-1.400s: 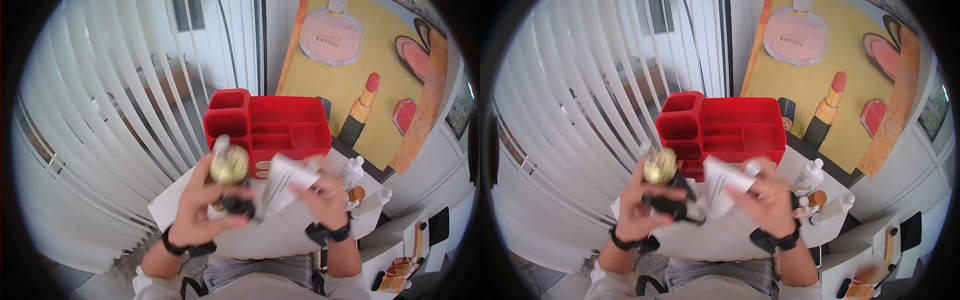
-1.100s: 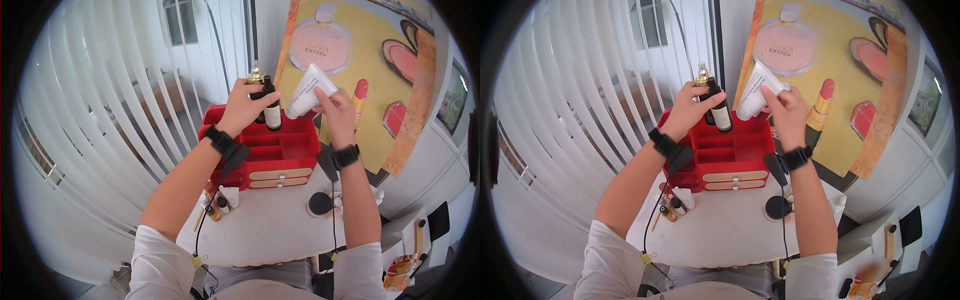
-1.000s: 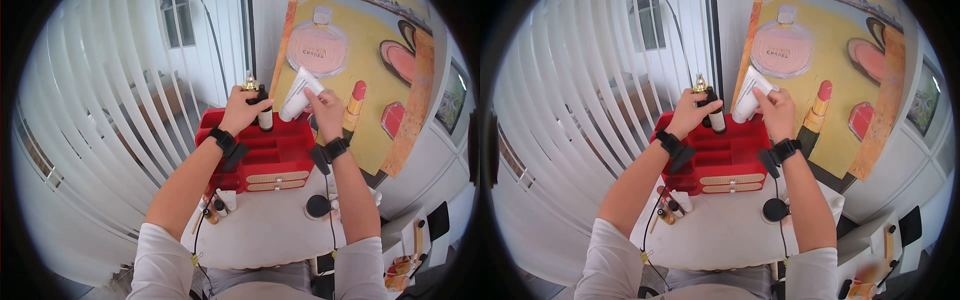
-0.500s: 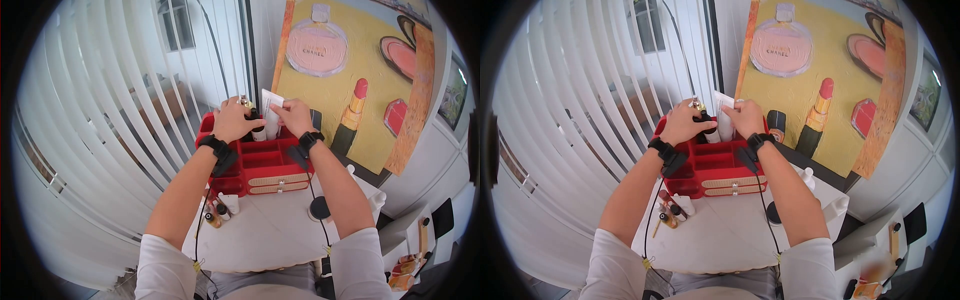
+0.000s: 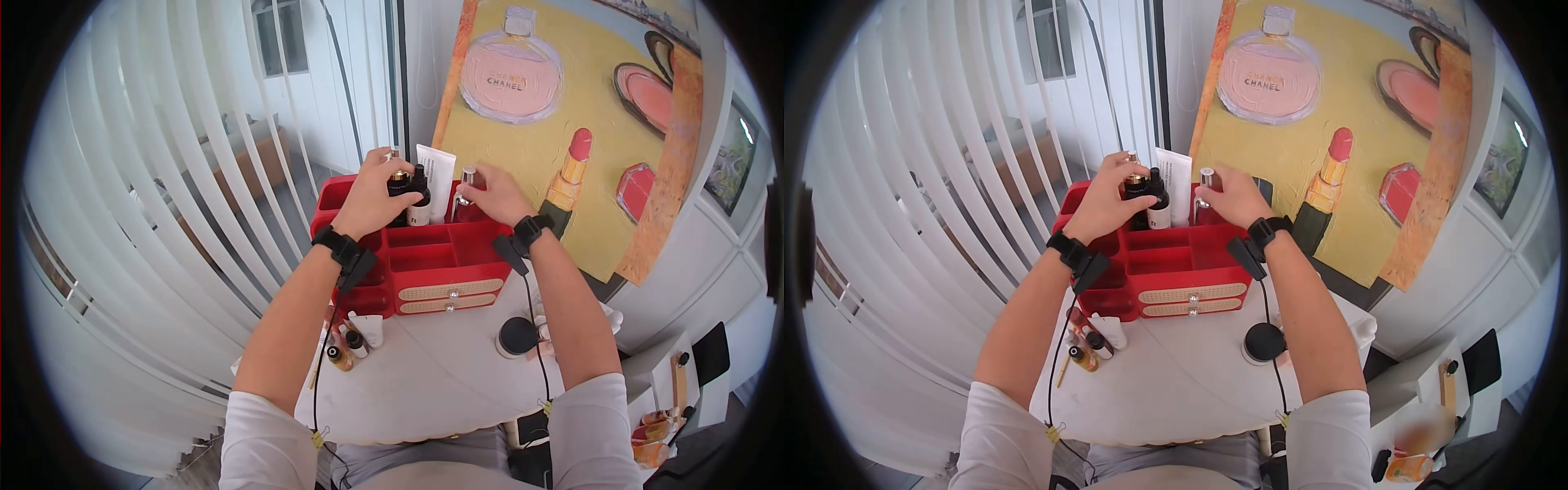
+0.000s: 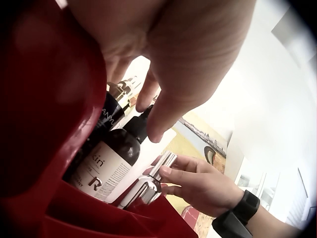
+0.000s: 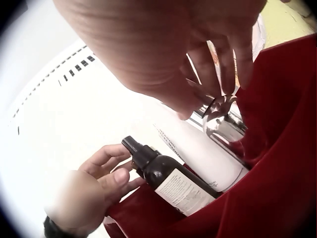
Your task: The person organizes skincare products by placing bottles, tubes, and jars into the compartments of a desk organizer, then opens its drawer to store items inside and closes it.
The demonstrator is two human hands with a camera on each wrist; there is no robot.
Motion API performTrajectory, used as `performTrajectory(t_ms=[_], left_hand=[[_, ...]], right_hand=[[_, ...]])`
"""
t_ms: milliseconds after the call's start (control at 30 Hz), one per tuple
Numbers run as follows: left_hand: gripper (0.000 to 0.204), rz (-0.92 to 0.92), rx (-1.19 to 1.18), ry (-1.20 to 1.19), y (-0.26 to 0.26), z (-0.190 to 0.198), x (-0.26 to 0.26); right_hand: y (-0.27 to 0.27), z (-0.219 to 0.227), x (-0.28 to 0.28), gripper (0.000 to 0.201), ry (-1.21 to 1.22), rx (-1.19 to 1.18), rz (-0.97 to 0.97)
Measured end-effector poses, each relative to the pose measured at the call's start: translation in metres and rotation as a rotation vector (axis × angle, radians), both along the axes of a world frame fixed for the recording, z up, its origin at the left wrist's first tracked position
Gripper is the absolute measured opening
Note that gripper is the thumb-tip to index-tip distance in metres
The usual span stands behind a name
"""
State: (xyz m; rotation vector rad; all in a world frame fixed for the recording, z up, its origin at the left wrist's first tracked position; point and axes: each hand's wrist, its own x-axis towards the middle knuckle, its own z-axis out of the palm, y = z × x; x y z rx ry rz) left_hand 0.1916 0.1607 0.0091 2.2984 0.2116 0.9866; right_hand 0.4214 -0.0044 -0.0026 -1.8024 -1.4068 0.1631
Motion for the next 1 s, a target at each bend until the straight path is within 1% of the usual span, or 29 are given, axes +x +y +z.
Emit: performTrajectory(t_ms=[67,133,167,233,267,300,333,367,433,467,500,567,600,633,667,700,733,767,833,867,900,967,1000], left_hand=[[0.043,0.073,0.119,0.023,0.005,-0.006,0.006],[0.041,0.059,0.069,0.042,0.01,-0.008,0.009],[0.04,0.047,0.021,0.059,0.011,-0.007,0.009],[0.04,0.065,0.02,0.037,0.013,-0.006,0.012],[0.04,0.076,0.019,0.027,0.014,-0.007,0.013],[0.04,0.077,0.018,0.031,0.016,-0.008,0.012],[0.042,0.02,0.01,-0.032,0.019,-0.008,0.012],[0.045,-0.037,-0.001,-0.095,0.021,-0.009,0.013],[0.05,-0.03,-0.032,-0.144,0.031,-0.018,0.02],[0.054,-0.016,-0.074,-0.095,0.023,-0.01,0.013],[0.057,-0.028,-0.105,-0.068,0.023,-0.008,0.014],[0.061,-0.04,-0.163,-0.017,0.018,-0.002,0.011],[0.062,-0.019,-0.183,0.019,0.012,0.002,0.007],[0.062,-0.01,-0.188,0.024,0.011,0.002,0.004],[0.061,-0.003,-0.106,0.011,0.011,0.003,0.004],[0.06,0.003,-0.024,-0.004,0.01,0.003,0.005],[0.057,-0.028,-0.035,-0.01,0.011,0.003,0.004],[0.057,-0.029,-0.037,-0.004,0.012,0.002,0.004],[0.051,0.015,-0.008,0.033,0.013,0.002,0.004],[0.052,-0.028,-0.089,0.072,0.011,0.006,0.002],[0.052,-0.044,-0.084,0.079,0.011,0.005,0.002],[0.061,-0.028,-0.017,0.046,0.009,0.007,0.002],[0.057,0.018,0.021,0.104,0.008,0.008,0.0]], right_hand=[[-0.005,0.003,-0.013,0.049,-0.004,-0.034,-0.01],[-0.012,0.005,-0.025,0.045,0.031,-0.109,-0.099],[-0.012,0.002,-0.025,0.045,0.026,-0.11,-0.098],[-0.008,-0.004,-0.023,0.046,0.289,-0.058,-0.045],[-0.006,-0.006,-0.023,0.046,0.291,-0.059,-0.043],[-0.003,-0.007,-0.024,0.047,0.22,-0.052,-0.074],[-0.001,-0.009,-0.024,0.049,0.151,-0.047,-0.106],[0.0,-0.011,-0.022,0.049,0.158,-0.053,-0.106],[0.002,-0.021,-0.02,0.052,-0.105,0.013,-0.161],[-0.002,-0.016,-0.031,0.056,-0.115,0.0,-0.194],[-0.006,-0.018,-0.038,0.062,-0.209,0.041,-0.184],[-0.013,-0.022,-0.051,0.061,-0.059,0.034,-0.218],[-0.016,-0.026,-0.063,0.061,-0.05,0.028,-0.206],[-0.023,-0.032,-0.08,0.059,-0.259,0.283,-0.301],[-0.032,-0.036,-0.1,0.057,-0.472,0.542,-0.396],[-0.048,-0.028,-0.135,0.055,-0.257,0.471,-0.345],[-0.049,-0.048,-0.148,0.05,-0.127,0.469,-0.178],[-0.053,-0.063,-0.165,0.047,-0.089,0.36,-0.005],[-0.06,-0.074,-0.205,0.043,-0.111,0.142,0.121],[-0.057,-0.08,-0.212,0.043,-0.102,0.144,0.105],[-0.052,-0.088,-0.215,0.043,-0.15,0.162,0.068],[-0.048,-0.088,-0.217,0.043,-0.206,0.191,0.013],[-0.049,-0.086,-0.216,0.043,-0.251,0.24,0.059]])
